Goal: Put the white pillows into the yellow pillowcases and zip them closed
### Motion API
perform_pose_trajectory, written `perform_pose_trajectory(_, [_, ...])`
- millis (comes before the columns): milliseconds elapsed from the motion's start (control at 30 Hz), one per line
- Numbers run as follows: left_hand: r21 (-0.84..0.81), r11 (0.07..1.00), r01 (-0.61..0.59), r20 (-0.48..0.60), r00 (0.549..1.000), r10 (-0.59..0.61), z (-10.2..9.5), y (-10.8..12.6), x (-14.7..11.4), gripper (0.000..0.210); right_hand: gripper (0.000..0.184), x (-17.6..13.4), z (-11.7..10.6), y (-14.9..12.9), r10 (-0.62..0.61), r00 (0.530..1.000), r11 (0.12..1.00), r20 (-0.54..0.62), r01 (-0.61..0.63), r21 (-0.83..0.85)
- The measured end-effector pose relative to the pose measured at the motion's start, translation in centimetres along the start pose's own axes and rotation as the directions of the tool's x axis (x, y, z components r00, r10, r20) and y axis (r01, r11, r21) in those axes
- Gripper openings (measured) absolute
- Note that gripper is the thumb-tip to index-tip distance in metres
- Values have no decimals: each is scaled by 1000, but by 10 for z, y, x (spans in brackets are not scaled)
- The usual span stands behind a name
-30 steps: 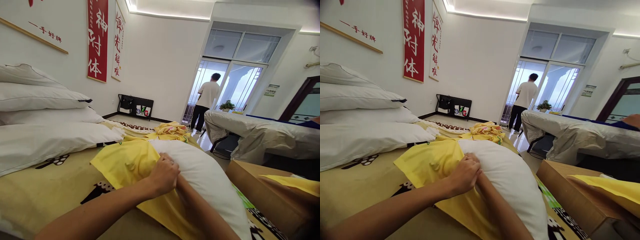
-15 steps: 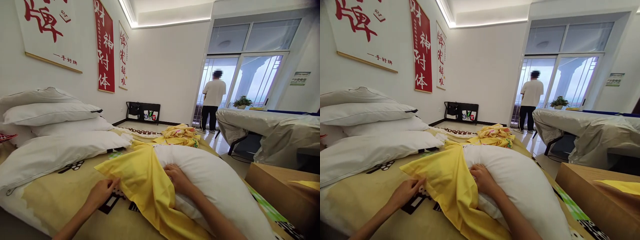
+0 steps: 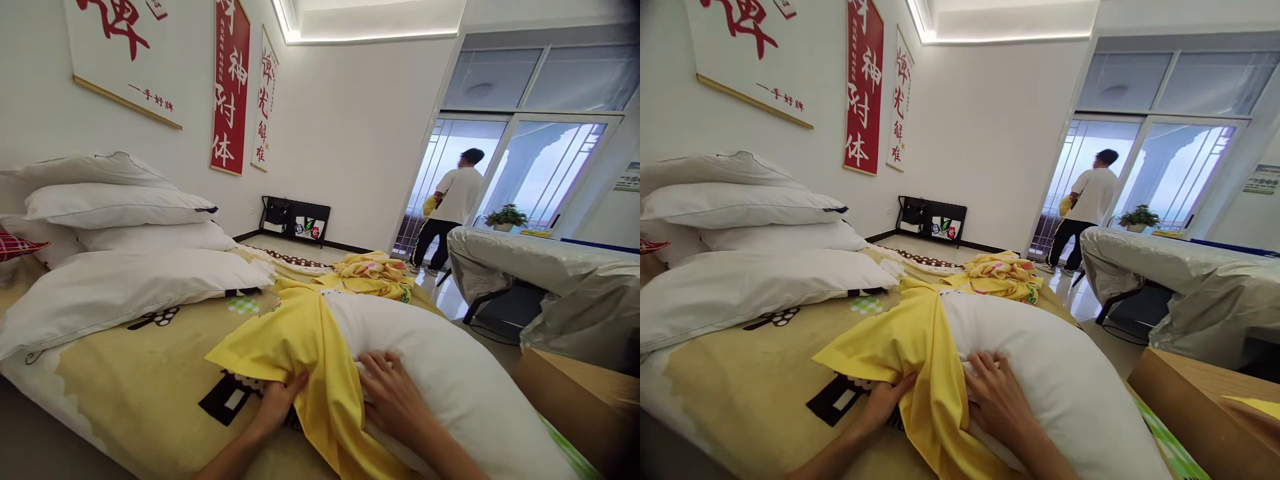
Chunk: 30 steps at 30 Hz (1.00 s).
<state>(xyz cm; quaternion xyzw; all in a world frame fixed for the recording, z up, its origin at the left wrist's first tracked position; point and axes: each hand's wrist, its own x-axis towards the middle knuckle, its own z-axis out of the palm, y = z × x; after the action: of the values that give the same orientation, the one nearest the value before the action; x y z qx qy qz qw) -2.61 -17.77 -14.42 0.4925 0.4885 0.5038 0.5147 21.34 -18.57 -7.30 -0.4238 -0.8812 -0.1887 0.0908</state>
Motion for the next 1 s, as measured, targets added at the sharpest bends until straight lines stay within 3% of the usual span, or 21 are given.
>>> perform_pose_trajectory(67, [-60, 997, -39, -43, 998, 36, 9, 0, -5, 84, 12, 10, 10, 1, 19, 998, 999, 67, -22, 31])
perform_pose_trajectory(167, [-119, 992, -49, -3, 999, 49, 19, -4, -16, 84, 17, 37, 19, -4, 8, 991, 998, 134, -15, 56])
perform_pose_trajectory(300, [-46, 996, -77, 75, 994, 80, 23, -10, -25, 78, 19, 74, 21, -14, 3, 990, 999, 144, -9, 38])
perform_pose_trajectory(433, [24, 999, -25, 226, 974, 19, 11, -2, -22, 73, 22, 93, 18, -26, -21, 991, 999, 129, 15, 52])
perform_pose_trajectory(533, [74, 996, -43, 406, 914, 9, -24, 6, -26, 60, 15, 83, 9, -30, -65, 988, 994, 141, 52, 97])
perform_pose_trajectory(633, [74, 997, 20, 543, 838, -57, -82, 7, -36, 46, 10, 55, -10, -26, -82, 986, 969, 146, 45, 243])
perform_pose_trajectory(667, [42, 995, 94, 512, 853, -102, -104, 6, -38, 42, 16, 45, -17, -23, -73, 985, 947, 153, 21, 321])
perform_pose_trajectory(733, [-132, 958, 253, 331, 923, -198, -144, 8, -36, 34, 29, 29, -32, -21, -45, 983, 876, 178, -47, 481])
perform_pose_trajectory(800, [-355, 872, 337, 180, 940, -289, -168, 17, -24, 33, 33, 23, -43, -27, -29, 978, 796, 209, -104, 596])
perform_pose_trajectory(833, [-429, 825, 367, 172, 930, -324, -171, 23, -16, 37, 31, 24, -47, -33, -23, 977, 768, 213, -119, 629])
perform_pose_trajectory(900, [-455, 774, 440, 261, 897, -356, -160, 39, 5, 46, 25, 29, -50, -49, -27, 980, 738, 197, -113, 665])
perform_pose_trajectory(1000, [-353, 800, 484, 387, 855, -346, -113, 56, 29, 42, 29, 38, -45, -74, -20, 985, 683, 169, -110, 722])
